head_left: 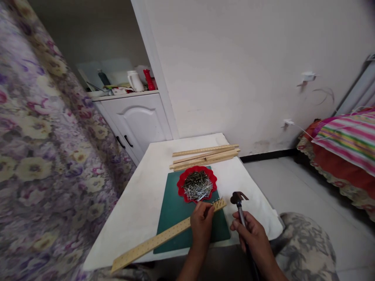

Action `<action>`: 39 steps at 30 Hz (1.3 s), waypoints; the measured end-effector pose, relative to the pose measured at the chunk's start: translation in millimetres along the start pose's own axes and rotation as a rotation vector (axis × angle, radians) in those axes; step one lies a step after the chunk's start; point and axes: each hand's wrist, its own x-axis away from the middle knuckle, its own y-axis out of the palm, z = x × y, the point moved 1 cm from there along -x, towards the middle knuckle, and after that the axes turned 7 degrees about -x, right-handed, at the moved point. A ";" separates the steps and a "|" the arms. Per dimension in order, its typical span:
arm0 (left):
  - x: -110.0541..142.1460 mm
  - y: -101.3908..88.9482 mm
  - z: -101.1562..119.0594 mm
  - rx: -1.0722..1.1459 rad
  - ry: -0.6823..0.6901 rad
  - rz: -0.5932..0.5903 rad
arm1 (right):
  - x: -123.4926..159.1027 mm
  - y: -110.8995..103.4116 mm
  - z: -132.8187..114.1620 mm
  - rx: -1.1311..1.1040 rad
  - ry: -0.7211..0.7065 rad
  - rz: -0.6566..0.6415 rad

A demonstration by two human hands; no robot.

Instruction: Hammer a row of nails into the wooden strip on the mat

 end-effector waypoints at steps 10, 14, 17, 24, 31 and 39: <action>-0.8 0.3 0.6 -0.118 0.010 -0.034 | -0.8 -2.1 0.1 0.036 0.043 -0.048; -1.2 0.9 2.2 -0.143 0.015 -0.041 | -1.2 -2.4 -3.2 0.071 0.056 -0.122; -2.6 1.2 4.7 -0.158 0.005 -0.047 | 0.0 -1.8 -9.6 0.064 0.057 -0.198; -2.5 3.6 4.3 -0.151 -0.014 -0.061 | 3.6 8.2 -19.6 0.100 0.117 -0.351; -1.2 6.5 -1.1 -0.156 -0.008 -0.062 | 2.7 20.7 -18.8 0.172 0.118 -0.355; -2.3 8.5 -5.6 -0.173 -0.011 -0.057 | 1.1 23.2 -19.6 0.215 0.102 -0.381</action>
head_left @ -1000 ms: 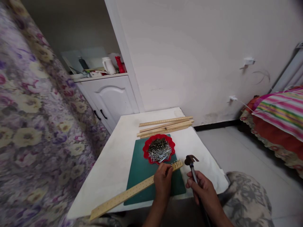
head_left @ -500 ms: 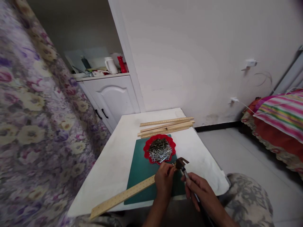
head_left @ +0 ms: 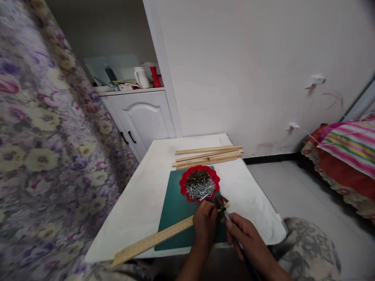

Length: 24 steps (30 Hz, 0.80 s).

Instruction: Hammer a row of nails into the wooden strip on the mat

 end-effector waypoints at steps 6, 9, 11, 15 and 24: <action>1.1 -0.2 -0.4 -0.001 0.008 0.017 | 1.2 1.6 1.9 0.025 0.002 0.000; 1.2 0.0 -0.5 -0.002 0.018 0.021 | 0.6 1.2 3.7 0.013 -0.001 0.011; 0.9 0.1 -0.4 -0.004 0.019 0.022 | 0.2 0.9 4.1 0.008 0.005 0.014; 0.4 -1.3 1.5 0.019 0.006 0.013 | 1.2 -0.1 2.6 -0.010 0.021 0.017; -1.0 -28.5 -1.2 0.043 0.031 0.001 | 9.1 -11.3 8.5 -0.061 0.017 0.088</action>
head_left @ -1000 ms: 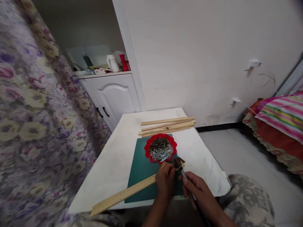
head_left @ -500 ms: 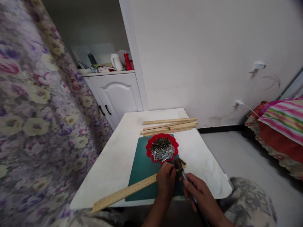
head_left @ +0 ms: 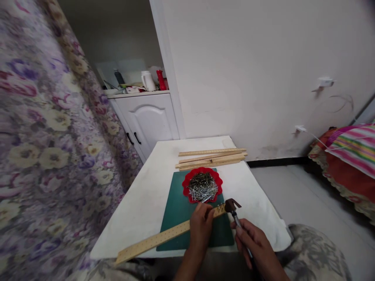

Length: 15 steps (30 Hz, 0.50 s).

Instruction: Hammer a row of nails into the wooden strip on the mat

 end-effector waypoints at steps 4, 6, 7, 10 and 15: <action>-20.2 -14.2 -7.4 -0.197 0.049 0.031 | -0.3 -3.7 2.5 -0.016 0.009 0.024; -33.1 -16.9 -9.0 -0.351 0.042 0.003 | -0.1 -5.0 4.2 -0.027 -0.003 0.027; -39.1 -17.2 -8.7 -0.427 0.025 -0.018 | 0.1 -5.5 5.2 -0.029 -0.009 0.024; -53.0 -15.4 -4.3 -0.602 -0.055 -0.089 | 0.8 -7.5 8.6 -0.035 -0.008 0.014; -62.2 -11.1 3.2 -0.699 -0.110 -0.162 | 1.5 -10.5 12.9 -0.030 -0.003 0.004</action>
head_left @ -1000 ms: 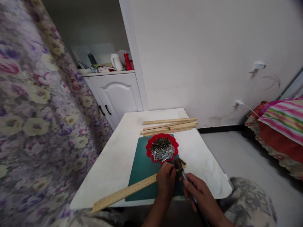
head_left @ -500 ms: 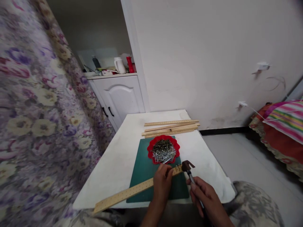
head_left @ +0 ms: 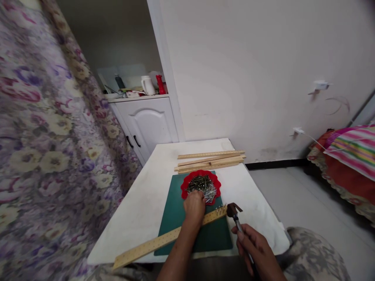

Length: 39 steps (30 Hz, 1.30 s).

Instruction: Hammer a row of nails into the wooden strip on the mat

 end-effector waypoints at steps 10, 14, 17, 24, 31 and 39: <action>-1.5 4.5 -0.5 0.153 -0.025 0.044 | 0.9 3.1 -3.9 -0.026 -0.009 0.014; 2.5 3.9 -7.0 0.307 0.026 0.117 | 1.8 3.8 -4.4 -0.049 -0.016 0.040; 8.3 1.3 -13.0 0.456 0.094 0.181 | 1.6 3.1 -4.4 -0.038 -0.007 0.038; 34.7 7.9 -9.0 0.881 0.051 0.090 | 3.0 3.0 -5.0 -0.020 -0.014 0.045; 48.1 27.1 2.3 0.972 0.008 0.067 | 3.7 1.1 -4.4 -0.009 0.003 0.036; 49.4 32.1 1.1 0.862 0.039 0.101 | 4.2 2.2 -4.8 -0.004 0.002 0.044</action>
